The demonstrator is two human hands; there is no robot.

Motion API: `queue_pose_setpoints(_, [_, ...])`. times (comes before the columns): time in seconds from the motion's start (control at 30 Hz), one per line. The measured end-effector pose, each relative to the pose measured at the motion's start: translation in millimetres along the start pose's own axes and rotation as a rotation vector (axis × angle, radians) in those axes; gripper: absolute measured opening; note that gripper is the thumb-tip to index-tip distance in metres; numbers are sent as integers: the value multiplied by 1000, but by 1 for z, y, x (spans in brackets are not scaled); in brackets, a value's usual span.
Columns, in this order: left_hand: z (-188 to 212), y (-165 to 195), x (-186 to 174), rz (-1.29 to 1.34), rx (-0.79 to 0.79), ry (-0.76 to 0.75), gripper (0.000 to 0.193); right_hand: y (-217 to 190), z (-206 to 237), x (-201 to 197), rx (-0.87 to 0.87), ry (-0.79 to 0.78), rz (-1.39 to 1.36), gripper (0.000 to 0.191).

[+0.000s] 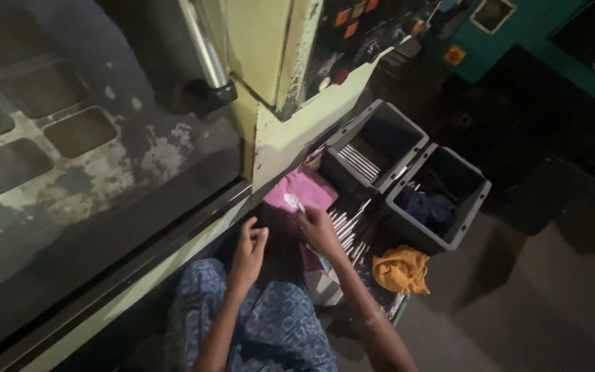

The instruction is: The person repeatedly picks up metal rods from a bin, wipes them with a cloth, and places them back. They also open a machine door to insert a rod into a slot, then close the door and continue wiping more rods.

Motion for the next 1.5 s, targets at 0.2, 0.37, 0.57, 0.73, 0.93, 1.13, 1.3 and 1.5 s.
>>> queue_pose_setpoints(0.2, [-1,-4,7,-69,58,-43,47,22,-27,20,-379,199,460,24])
queue_pose_setpoints(0.37, [-7,9,17,-96,18,-75,44,34,-42,29,-274,129,363,29])
queue_pose_setpoints(0.57, [-1,13,32,12,29,-190,39,34,-105,-76,-102,448,144,34])
queue_pose_setpoints(0.73, [13,-5,36,19,-121,-213,38,38,-167,-139,207,465,266,45])
queue_pose_setpoints(0.93, [19,-16,55,45,-146,-299,35,66,-189,-121,381,157,331,47])
queue_pose_setpoints(1.13, [17,-16,60,94,-130,-300,35,73,-186,-119,338,187,286,49])
queue_pose_setpoints(1.3, [20,-14,66,111,-125,-335,34,57,-169,-123,117,444,204,52])
queue_pose_setpoints(1.5, [27,-8,67,132,-135,-348,35,25,-106,-98,-441,789,304,16])
Point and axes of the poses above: each hand's wrist, its own z-axis away from the middle knuckle, its own x-axis out of the palm, y = z × x, the point moved 5 cm from there along -z, towards the middle knuckle, and after that the axes turned 1 degree about -z, right-handed, at the moved point
